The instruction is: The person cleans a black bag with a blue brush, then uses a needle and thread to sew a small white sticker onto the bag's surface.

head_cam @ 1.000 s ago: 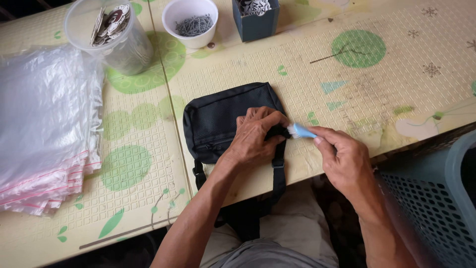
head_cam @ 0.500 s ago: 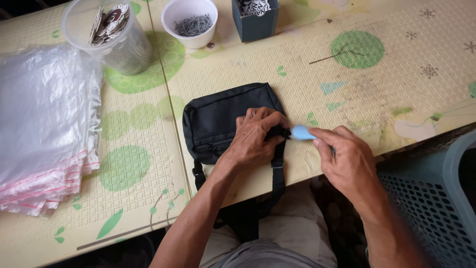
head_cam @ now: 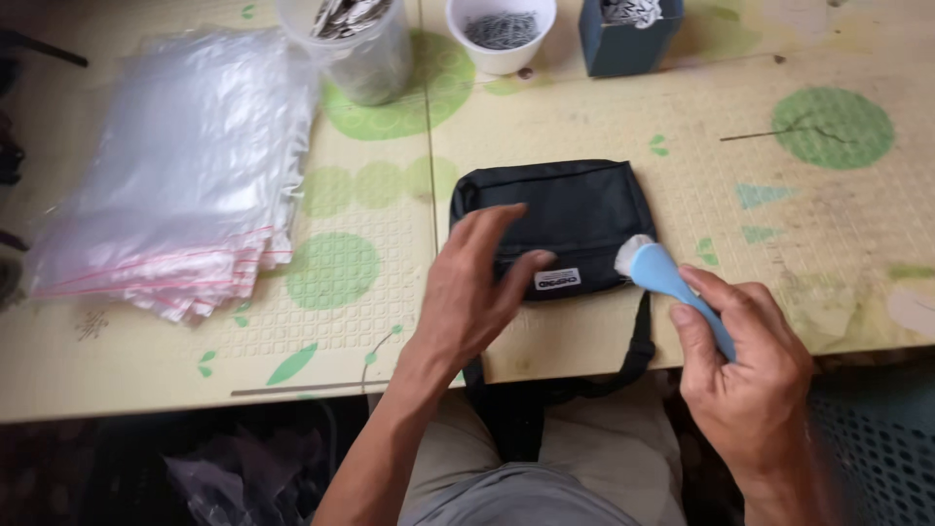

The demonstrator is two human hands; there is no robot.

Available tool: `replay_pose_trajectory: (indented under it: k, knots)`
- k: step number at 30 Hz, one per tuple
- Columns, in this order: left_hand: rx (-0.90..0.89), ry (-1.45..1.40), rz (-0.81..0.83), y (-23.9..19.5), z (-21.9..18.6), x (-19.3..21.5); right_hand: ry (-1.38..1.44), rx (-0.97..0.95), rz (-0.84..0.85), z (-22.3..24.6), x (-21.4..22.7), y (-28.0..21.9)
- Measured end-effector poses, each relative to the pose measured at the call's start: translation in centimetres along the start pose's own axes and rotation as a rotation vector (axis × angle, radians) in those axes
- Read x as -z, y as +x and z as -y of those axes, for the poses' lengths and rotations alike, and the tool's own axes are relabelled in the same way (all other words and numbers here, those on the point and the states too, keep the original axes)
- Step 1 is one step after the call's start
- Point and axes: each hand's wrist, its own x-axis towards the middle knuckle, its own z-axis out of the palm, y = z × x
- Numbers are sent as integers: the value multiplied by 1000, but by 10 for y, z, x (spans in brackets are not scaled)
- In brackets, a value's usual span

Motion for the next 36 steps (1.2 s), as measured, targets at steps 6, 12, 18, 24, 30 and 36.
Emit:
replay_pose_trajectory:
  k: [6, 12, 18, 24, 30, 36]
  knots:
    - [522, -117, -159, -85, 48, 18, 116, 74, 112, 5, -67, 7]
    - [525, -127, -108, -85, 60, 4, -9, -29, 295, -27, -130, 7]
    - [422, 60, -203, -74, 45, -14, -105, -55, 382, -29, -132, 10]
    - [484, -323, -313, -69, 35, -12, -133, -106, 399, -33, -137, 7]
    - [587, -946, -387, -59, 59, -25, -129, -135, 402, -32, -140, 7]
    - [366, -848, -511, -38, 54, -39, -141, -158, 403, -32, -141, 6]
